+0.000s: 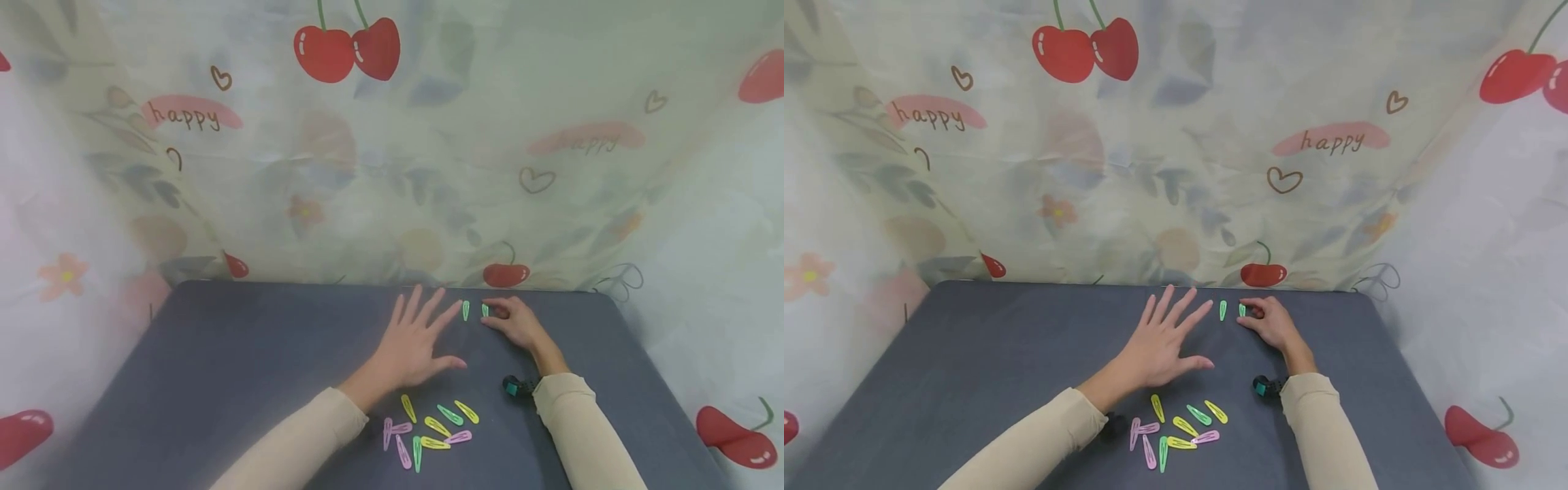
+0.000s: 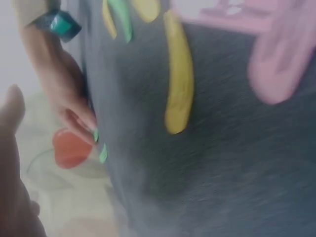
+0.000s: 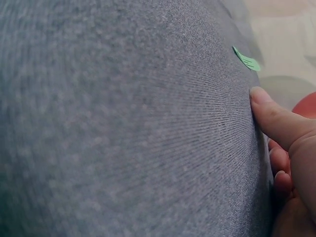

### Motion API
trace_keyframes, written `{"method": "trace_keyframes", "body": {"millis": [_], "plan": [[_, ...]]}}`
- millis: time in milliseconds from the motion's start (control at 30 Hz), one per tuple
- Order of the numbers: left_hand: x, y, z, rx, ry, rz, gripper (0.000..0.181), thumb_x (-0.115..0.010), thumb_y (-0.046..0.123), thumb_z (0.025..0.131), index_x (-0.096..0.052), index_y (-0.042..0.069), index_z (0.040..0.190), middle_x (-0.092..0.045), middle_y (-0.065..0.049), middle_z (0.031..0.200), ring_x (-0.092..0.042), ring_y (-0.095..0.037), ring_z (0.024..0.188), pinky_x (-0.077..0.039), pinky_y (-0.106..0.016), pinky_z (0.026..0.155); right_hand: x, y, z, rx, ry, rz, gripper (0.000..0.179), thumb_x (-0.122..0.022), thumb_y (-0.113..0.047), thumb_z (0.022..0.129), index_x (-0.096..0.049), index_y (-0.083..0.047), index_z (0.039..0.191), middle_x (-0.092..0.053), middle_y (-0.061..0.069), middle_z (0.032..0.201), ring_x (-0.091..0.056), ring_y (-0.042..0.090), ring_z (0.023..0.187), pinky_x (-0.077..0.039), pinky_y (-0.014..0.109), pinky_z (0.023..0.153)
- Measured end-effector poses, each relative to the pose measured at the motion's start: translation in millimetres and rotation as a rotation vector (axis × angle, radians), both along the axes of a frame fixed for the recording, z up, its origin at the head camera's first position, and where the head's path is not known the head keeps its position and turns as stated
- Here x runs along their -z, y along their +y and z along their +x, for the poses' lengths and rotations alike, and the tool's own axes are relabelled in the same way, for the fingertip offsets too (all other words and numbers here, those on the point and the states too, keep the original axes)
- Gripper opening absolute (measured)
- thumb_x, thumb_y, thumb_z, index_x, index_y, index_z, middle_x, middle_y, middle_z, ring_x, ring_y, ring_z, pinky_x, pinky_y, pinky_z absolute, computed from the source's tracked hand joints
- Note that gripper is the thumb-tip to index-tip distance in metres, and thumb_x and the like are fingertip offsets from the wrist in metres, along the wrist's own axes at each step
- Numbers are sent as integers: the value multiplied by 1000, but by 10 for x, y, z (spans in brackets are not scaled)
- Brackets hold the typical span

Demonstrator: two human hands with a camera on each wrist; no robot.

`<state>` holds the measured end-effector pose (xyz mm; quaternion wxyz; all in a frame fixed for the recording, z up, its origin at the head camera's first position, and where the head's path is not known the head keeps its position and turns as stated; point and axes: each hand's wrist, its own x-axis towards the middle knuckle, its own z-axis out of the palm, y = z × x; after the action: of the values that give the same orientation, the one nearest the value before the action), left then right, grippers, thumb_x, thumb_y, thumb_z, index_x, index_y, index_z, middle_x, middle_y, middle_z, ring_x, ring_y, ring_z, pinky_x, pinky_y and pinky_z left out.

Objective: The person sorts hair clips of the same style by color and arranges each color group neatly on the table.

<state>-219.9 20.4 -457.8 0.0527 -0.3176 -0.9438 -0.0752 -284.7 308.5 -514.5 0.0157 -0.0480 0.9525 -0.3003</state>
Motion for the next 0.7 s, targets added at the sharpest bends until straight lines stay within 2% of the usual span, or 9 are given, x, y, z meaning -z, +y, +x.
{"method": "trace_keyframes", "body": {"millis": [167, 300, 467, 567, 633, 700], "plan": [[100, -126, 162, 26, -41, 26, 100, -46, 84, 87, 8, 44, 161, -2, 1, 175, 2, -39, 161, -12, -65, 125, -10, -2, 3, 8, -2, -10, 51, -74, -36, 94, -63, -12, 138, -57, 16, 113, -56, 29, 100, -46, 51, 89], [163, -203, 281, 33, -96, 60, 101, -52, 81, 87, 5, 43, 162, -8, -1, 174, -2, -40, 160, -13, -66, 124, -13, -4, 15, 20, -1, -17, 50, -74, -35, 94, -63, -12, 137, -58, 16, 115, -57, 29, 102, -47, 52, 91], [230, -250, 388, 34, -145, 83, 103, -56, 79, 85, 4, 45, 161, -11, -1, 173, -7, -41, 159, -16, -68, 122, -4, -6, 14, 19, -8, -22, 51, -73, -35, 94, -63, -11, 138, -58, 16, 116, -57, 30, 104, -47, 52, 92], [261, -250, 435, 38, -199, 125, 102, -60, 77, 85, 2, 47, 161, -12, -1, 172, -10, -41, 159, -18, -69, 120, 2, -8, 9, 17, -14, -26, 51, -73, -35, 95, -62, -11, 139, -57, 17, 117, -57, 31, 104, -47, 53, 92], [281, -242, 463, 39, -244, 161, 102, -63, 75, 85, -1, 48, 160, -15, -1, 171, -16, -40, 156, -23, -69, 118, 1, -11, 13, 18, -19, -31, 51, -72, -35, 95, -62, -11, 139, -57, 17, 118, -57, 32, 105, -46, 53, 93], [303, -229, 486, 33, -294, 190, 102, -67, 72, 84, -2, 50, 160, -20, -2, 169, -26, -37, 151, -31, -62, 112, 4, -13, 16, 23, -21, -35, 51, -72, -34, 95, -61, -11, 139, -57, 17, 119, -57, 32, 106, -46, 53, 94]]}}
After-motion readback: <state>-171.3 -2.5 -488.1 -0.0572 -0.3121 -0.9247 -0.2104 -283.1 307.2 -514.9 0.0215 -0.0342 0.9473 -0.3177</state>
